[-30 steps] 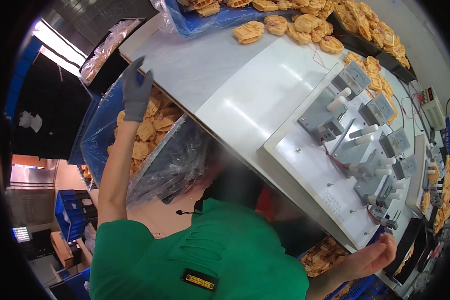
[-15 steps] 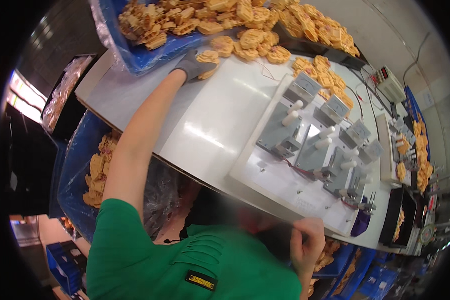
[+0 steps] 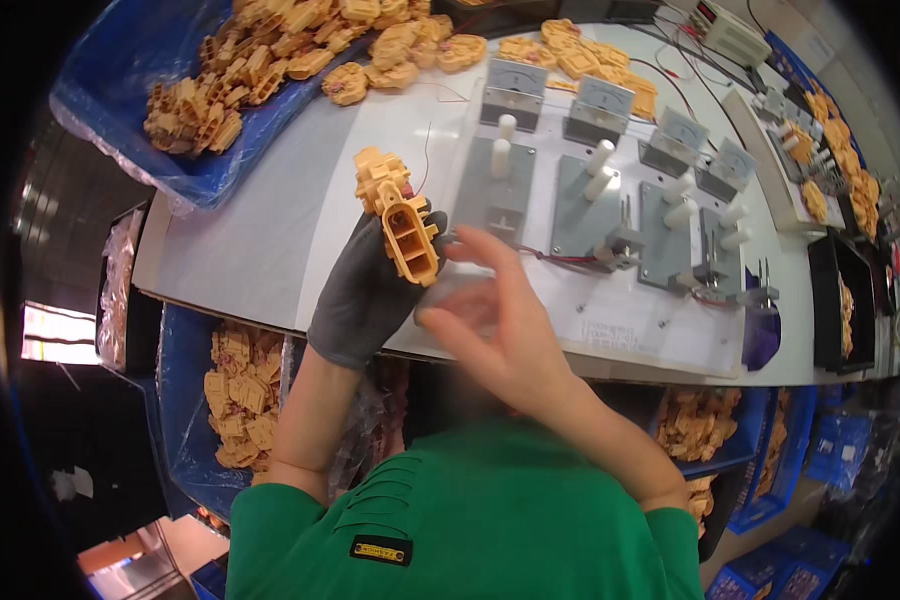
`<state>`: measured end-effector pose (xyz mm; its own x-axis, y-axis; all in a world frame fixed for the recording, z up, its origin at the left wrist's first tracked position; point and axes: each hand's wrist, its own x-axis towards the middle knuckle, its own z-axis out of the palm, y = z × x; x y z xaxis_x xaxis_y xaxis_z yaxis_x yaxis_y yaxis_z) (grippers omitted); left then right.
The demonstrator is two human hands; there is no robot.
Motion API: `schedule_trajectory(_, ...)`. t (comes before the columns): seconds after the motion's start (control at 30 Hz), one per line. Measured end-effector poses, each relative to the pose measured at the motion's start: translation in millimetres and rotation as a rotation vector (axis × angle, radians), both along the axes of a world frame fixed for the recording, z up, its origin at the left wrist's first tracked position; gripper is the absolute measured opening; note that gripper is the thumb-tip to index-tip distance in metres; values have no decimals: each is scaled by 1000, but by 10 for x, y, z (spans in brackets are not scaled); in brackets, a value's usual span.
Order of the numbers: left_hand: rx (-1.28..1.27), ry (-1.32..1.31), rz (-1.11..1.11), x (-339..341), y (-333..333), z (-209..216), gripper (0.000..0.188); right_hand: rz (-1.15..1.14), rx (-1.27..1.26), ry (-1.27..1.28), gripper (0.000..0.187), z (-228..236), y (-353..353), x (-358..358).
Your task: Testing and assembling yellow molded plastic toy components using a testing jig on a factory production line.
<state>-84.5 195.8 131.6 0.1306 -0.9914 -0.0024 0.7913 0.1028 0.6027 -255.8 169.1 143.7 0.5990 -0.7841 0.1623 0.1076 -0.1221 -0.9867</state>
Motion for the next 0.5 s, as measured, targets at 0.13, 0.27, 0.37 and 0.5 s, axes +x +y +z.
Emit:
schedule_trajectory(0.13, 8, -217, -36, -88, 69, 25, 46, -24, -164, 63, 55, 55, -88, 79)
schedule_trajectory(0.27, 53, -820, 24, 131, 78, 33, 62, -83, -449, 86, 46, 145, -137, 5)
schedule_trajectory(0.37, 110, -909, 36, 212, 78, 125, 59, -101, -583, 108, 49, 123, -159, -10)
schedule_trajectory(0.5, 93, -947, 43, 307, 79, 186, 48, -177, -638, 77, 51, 101, -144, -13)
